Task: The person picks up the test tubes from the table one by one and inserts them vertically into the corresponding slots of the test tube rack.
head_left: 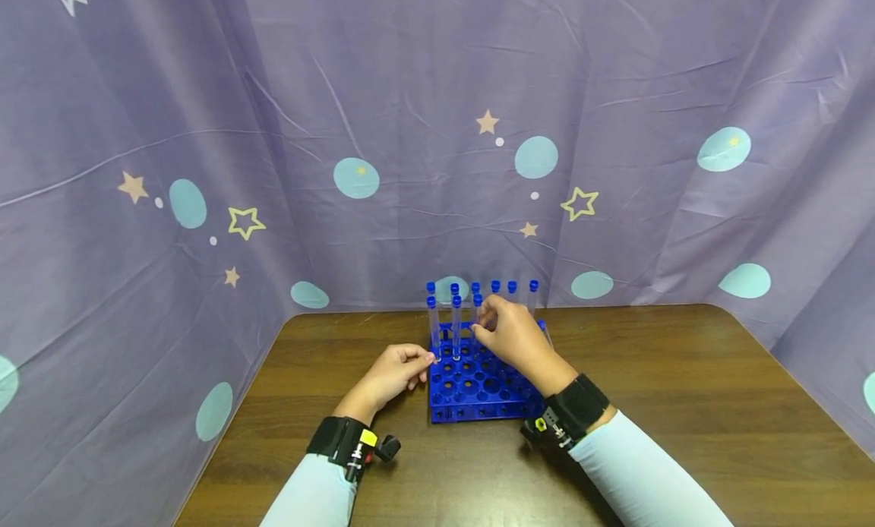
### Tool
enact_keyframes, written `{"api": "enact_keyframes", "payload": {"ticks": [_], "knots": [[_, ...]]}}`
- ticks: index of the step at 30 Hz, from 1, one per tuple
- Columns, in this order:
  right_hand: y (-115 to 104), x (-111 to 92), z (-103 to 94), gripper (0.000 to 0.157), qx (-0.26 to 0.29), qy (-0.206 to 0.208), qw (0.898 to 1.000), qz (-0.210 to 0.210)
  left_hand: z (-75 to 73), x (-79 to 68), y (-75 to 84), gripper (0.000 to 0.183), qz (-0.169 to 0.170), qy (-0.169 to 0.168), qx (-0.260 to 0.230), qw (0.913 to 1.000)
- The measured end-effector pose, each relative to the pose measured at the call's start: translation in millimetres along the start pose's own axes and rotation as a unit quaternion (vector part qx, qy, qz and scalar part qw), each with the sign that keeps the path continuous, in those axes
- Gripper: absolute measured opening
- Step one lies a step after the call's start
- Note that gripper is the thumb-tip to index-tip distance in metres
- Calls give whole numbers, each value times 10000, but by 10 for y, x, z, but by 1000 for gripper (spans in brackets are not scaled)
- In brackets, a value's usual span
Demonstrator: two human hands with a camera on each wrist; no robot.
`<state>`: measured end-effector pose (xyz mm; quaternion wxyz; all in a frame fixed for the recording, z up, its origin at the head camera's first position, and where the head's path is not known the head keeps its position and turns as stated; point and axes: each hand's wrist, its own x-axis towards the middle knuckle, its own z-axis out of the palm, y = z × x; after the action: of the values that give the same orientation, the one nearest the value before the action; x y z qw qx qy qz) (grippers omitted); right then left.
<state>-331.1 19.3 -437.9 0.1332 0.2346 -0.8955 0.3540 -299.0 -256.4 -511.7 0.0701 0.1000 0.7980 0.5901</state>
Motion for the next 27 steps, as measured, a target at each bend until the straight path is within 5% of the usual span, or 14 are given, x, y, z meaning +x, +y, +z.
{"api": "enact_keyframes", "payload": {"ticks": [18,27], "knots": [[16,6,-29,13,-1,-431,9986,315,15,25,-7,29,-70,26,10,10000],[-48,15,-404,12,38,-797,9935,807,-3,14,-14,30,-80,14,89,9999]]}}
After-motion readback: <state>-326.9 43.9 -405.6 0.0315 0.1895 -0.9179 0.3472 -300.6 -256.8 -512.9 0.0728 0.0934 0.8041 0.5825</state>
